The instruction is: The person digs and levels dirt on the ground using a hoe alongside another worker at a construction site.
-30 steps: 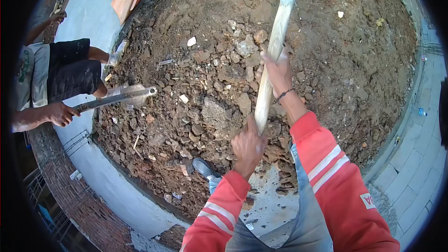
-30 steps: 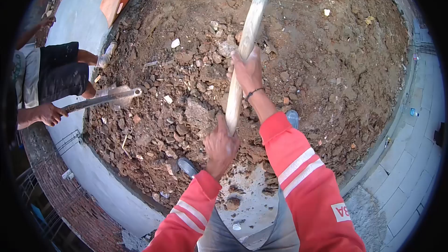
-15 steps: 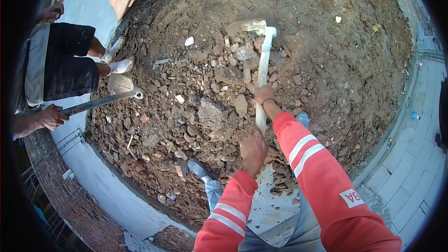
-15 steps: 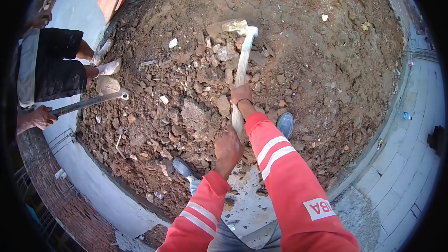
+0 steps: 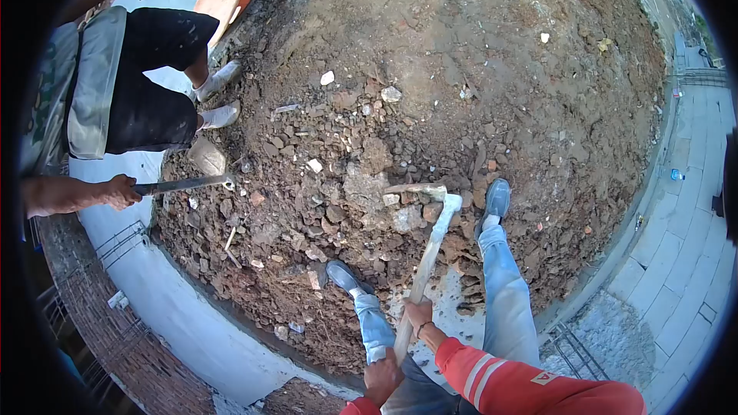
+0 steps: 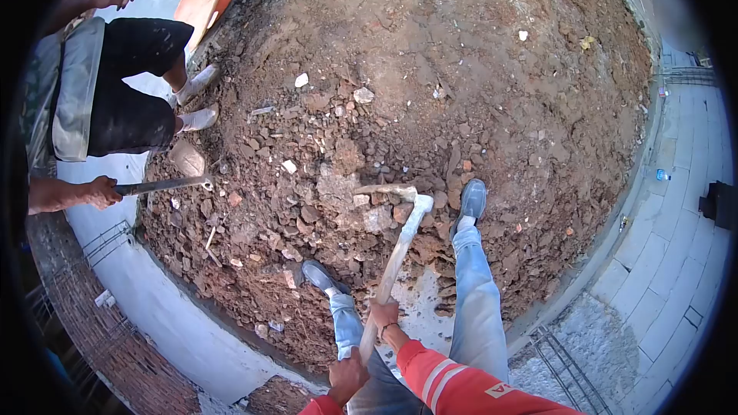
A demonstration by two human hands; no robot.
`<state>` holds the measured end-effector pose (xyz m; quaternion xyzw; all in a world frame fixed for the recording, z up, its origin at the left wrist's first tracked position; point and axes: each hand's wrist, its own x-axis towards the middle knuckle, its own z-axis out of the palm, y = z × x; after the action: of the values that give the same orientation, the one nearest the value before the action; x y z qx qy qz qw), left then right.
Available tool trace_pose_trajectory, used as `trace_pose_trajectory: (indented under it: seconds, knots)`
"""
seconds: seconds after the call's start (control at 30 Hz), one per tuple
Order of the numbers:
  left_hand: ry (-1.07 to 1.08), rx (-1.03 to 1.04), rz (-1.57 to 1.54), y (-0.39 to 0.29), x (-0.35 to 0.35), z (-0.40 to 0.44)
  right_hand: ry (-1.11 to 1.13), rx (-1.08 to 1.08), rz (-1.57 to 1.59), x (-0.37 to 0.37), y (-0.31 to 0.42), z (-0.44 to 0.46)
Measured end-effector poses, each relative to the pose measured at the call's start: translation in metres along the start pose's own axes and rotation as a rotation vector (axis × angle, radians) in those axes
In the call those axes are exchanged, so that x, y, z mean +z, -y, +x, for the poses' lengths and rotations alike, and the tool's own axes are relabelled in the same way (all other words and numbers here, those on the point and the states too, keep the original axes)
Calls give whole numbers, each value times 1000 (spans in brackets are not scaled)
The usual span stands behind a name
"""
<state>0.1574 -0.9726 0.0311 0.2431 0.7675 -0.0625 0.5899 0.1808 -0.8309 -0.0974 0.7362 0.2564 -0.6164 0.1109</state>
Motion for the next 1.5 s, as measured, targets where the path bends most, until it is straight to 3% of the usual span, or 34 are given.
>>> trace_pose_trajectory:
  seconds: [0.03, 0.17, 0.23, 0.37, 0.4, 0.5, 0.53, 0.63, 0.7, 0.8, 0.83, 0.9, 1.0, 1.1, 1.13, 1.2, 1.27, 1.33, 1.4, 1.47, 1.5]
  knots:
    - [73, -58, -27, 13, 13, -17, 6, 168, 142, 2, -46, 5]
    - [124, -137, -20, 29, 37, -49, 4, 105, 210, -4, -68, -36]
    - [121, -131, -54, 10, 43, -43, 10, 104, 233, -17, -45, -31]
    - [-184, 55, -217, -80, 3, 50, -20, -441, 86, -46, 92, 16]
    - [-280, 86, -206, -113, -17, 84, -2, -490, -61, -54, 149, 30]
    - [-562, 239, -270, -206, -114, 174, 105, -617, 90, -58, 313, 69]
    - [-595, 249, -216, -229, -141, 207, 64, -778, 76, -55, 359, 98]
    - [-712, 311, -181, -288, -218, 284, 99, -700, -7, -51, 469, 157]
    - [-663, 239, -98, -310, -233, 294, 74, -633, -125, -53, 494, 216]
    - [-568, 246, -21, -313, -217, 285, -35, -449, -114, -70, 453, 218]
    - [-534, 246, 35, -305, -198, 276, 51, -329, -29, -82, 428, 210]
    - [-444, 273, 65, -279, -161, 253, -51, -220, -47, -95, 365, 228]
    - [-353, 308, 64, -231, -114, 217, -125, -170, 72, -97, 283, 196]
    - [-228, 341, -120, -174, -86, 175, -259, -293, -280, -88, 205, 199]
    - [-234, 357, -117, -151, -76, 166, -264, -310, -339, -87, 167, 222]
    - [-167, 356, 42, -102, -56, 146, -308, -320, -378, -65, 114, 187]
    - [-135, 387, 121, -49, -56, 118, -411, -349, -283, -43, 27, 204]
    - [-124, 448, 223, 1, -56, 96, -283, -159, 2, -20, -8, 151]
    - [-142, 511, 277, 37, -44, 74, -389, -15, -22, -8, -64, 153]
    - [-169, 568, 342, 63, -30, 50, -344, -5, 86, -2, -86, 95]
    - [-191, 595, 377, 73, -27, 35, -238, 25, 301, -1, -99, 69]
